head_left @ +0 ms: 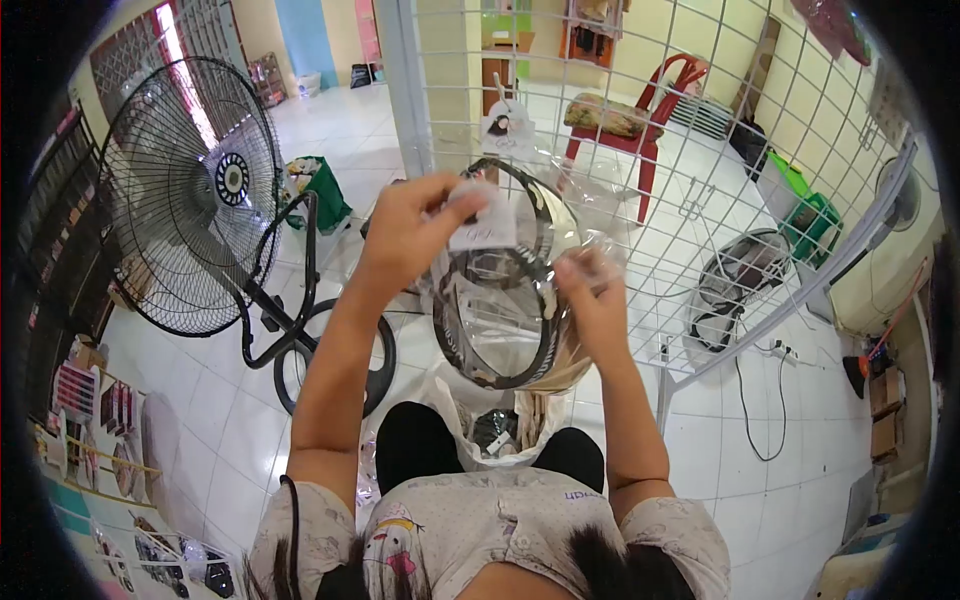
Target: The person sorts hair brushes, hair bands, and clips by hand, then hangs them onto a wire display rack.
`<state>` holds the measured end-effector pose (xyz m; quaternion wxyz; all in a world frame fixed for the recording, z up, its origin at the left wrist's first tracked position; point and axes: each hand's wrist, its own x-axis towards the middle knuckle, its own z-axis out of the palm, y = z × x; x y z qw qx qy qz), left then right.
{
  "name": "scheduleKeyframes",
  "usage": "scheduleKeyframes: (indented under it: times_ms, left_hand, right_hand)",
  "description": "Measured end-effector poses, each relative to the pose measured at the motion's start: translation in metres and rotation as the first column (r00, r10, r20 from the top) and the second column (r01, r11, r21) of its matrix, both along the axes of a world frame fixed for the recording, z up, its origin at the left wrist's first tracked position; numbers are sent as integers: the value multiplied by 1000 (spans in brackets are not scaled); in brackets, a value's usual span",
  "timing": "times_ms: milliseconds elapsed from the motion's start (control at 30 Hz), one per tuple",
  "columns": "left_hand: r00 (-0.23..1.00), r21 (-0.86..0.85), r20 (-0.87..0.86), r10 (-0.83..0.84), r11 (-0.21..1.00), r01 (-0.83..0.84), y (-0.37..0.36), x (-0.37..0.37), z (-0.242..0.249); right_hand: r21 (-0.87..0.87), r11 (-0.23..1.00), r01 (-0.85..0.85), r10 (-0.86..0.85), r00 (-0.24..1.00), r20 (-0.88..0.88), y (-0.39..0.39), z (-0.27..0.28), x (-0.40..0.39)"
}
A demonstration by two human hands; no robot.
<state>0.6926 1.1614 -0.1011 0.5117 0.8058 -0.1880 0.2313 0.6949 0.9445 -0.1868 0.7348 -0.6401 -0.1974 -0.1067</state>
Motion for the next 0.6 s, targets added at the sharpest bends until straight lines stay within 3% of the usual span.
scheduleKeyframes:
  times_ms: [33, 267, 367, 467, 600]
  left_hand:
    - [996, -109, -85, -21, 994, 12, -4, 4, 14]
    - [977, -62, 174, -123, 989, 135, -14, 16, 63]
    - [981, 50, 183, -61, 997, 52, -11, 28, 72]
    - [977, 117, 203, 71, 989, -96, -13, 30, 81]
    - [985, 51, 174, 9, 999, -18, -12, 45, 83]
  right_hand:
    - [13, 1000, 7, -7, 1000, 5, -3, 7, 4]
    - [122, 990, 77, -86, 993, 76, -6, 49, 9]
    - [159, 987, 28, -37, 998, 50, -7, 65, 7]
    - [146, 986, 77, -92, 991, 100, -1, 70, 15]
    - [203, 979, -10, 0, 999, 48, 3, 78, 16]
